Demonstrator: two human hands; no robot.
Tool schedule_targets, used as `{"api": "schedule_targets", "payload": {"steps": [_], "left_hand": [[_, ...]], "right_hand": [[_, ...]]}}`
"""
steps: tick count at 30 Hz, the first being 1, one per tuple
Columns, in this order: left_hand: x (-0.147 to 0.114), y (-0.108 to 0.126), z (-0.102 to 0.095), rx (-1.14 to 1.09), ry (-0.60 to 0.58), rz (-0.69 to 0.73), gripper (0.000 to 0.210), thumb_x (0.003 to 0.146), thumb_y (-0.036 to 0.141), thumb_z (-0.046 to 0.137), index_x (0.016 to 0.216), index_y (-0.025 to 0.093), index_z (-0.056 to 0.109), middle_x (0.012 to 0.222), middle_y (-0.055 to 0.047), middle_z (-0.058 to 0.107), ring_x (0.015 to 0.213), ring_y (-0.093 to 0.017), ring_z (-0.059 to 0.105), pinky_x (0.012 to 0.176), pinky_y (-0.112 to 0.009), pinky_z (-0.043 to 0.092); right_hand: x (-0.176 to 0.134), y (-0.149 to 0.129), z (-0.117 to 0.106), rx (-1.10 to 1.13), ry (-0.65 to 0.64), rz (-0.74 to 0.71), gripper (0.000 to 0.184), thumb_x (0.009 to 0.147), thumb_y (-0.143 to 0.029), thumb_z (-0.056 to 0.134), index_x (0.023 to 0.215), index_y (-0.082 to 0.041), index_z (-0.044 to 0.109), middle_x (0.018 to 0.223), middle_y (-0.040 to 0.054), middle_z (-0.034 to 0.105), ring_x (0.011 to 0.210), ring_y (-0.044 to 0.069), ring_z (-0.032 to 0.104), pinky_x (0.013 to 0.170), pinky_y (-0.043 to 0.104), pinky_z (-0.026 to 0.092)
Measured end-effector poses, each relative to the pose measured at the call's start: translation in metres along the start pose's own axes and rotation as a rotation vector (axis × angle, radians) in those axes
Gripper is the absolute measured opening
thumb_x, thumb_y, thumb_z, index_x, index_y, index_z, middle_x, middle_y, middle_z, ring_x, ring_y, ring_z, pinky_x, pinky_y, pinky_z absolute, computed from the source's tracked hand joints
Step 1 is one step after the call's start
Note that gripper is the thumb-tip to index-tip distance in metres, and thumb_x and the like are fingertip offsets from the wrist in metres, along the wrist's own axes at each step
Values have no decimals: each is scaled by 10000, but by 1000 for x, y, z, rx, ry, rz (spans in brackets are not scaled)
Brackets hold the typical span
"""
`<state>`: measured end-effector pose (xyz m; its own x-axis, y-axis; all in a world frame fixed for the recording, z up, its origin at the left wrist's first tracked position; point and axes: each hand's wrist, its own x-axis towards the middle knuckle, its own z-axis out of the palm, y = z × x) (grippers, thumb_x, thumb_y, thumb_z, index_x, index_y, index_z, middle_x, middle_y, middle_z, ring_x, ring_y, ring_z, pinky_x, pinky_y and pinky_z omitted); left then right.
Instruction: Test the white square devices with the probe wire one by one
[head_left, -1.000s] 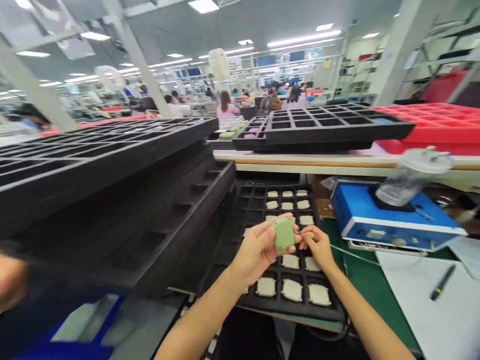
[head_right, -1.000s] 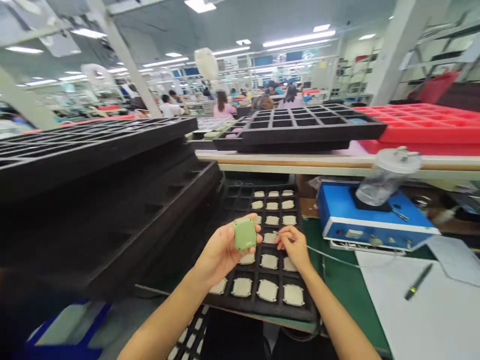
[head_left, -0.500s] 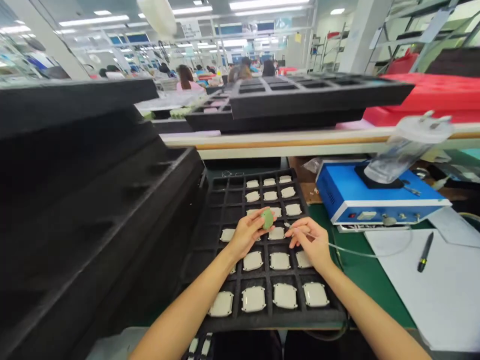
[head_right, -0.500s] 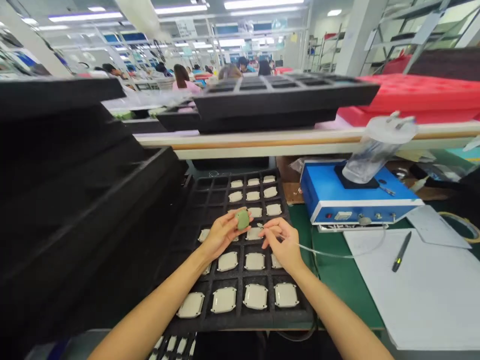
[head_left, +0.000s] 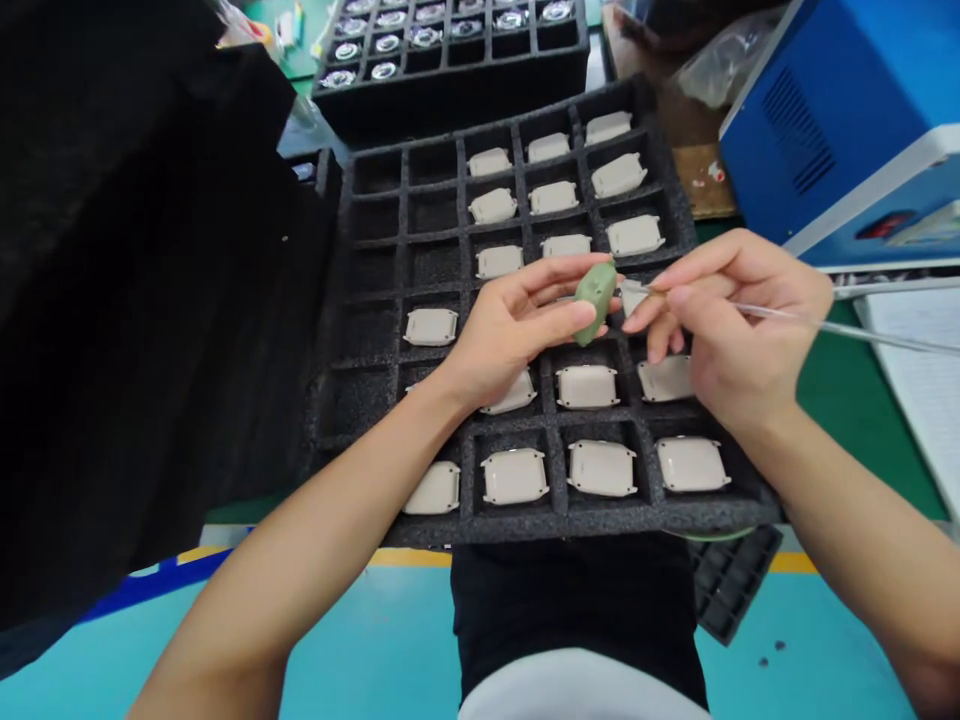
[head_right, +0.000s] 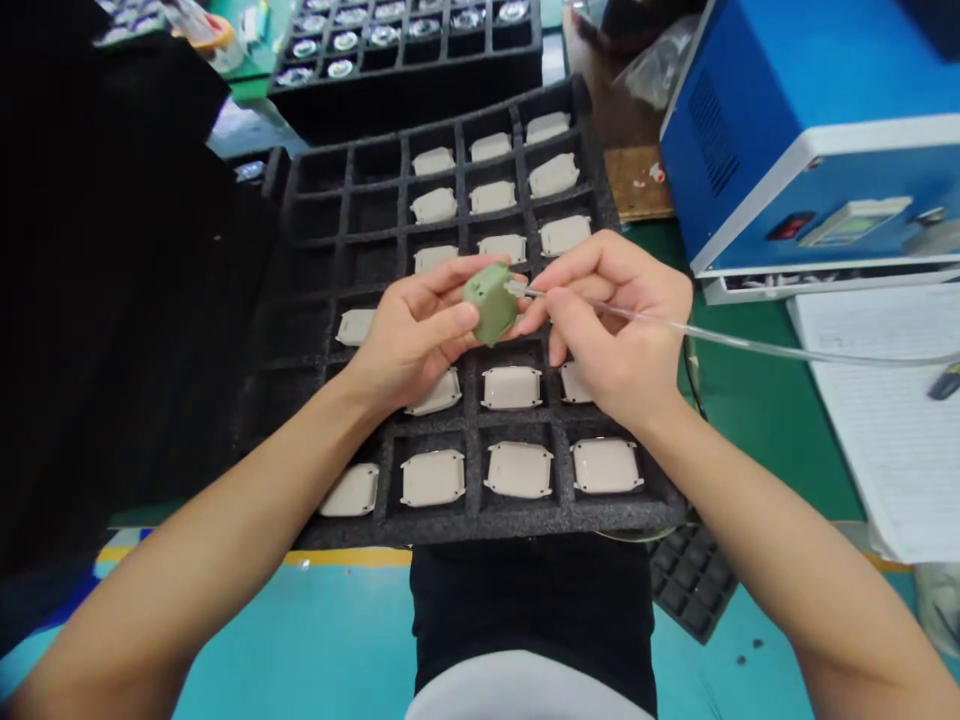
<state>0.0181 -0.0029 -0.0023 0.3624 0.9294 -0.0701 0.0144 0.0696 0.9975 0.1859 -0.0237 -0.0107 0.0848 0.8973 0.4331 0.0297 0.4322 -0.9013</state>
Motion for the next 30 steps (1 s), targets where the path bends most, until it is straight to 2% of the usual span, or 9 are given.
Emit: {"api": "schedule_targets", "payload": {"steps": [6,15,23,30], "left_hand": [[2,3,2,124,28,-34,369,797,325,631,1152,229,601,1061,-28,671,1047,-275,618,709,-308,547],[1,5,3,204,26,-43,371,825,312,575,1188,236,577,1127,-17,651,1079,-289,596,692,-294,545],[3,-2,-3,-23,-65,20,407,739,336,676,1128,229,622,1061,6,675,1098,-283,585,787,-329,530],[5,-9,-5,-243,-132,70,372,680,288,752,1035,209,675,1002,-12,695,1020,-249,633,839,-328,518]], "right_hand": [[0,-3,-1,17,-27,-29,80,830,-238,626,777,-179,614,636,-5,646,505,119,596,512,247,498],[1,-10,2,6,4,-30,79,797,-159,657,733,-173,611,563,-43,621,501,96,600,475,202,477],[2,-8,2,16,-11,-99,223,764,52,507,748,-137,625,549,-58,611,505,82,610,452,189,451],[2,-8,2,21,-3,-41,142,776,-50,574,723,-171,625,565,-31,642,449,69,572,447,181,436]]}}
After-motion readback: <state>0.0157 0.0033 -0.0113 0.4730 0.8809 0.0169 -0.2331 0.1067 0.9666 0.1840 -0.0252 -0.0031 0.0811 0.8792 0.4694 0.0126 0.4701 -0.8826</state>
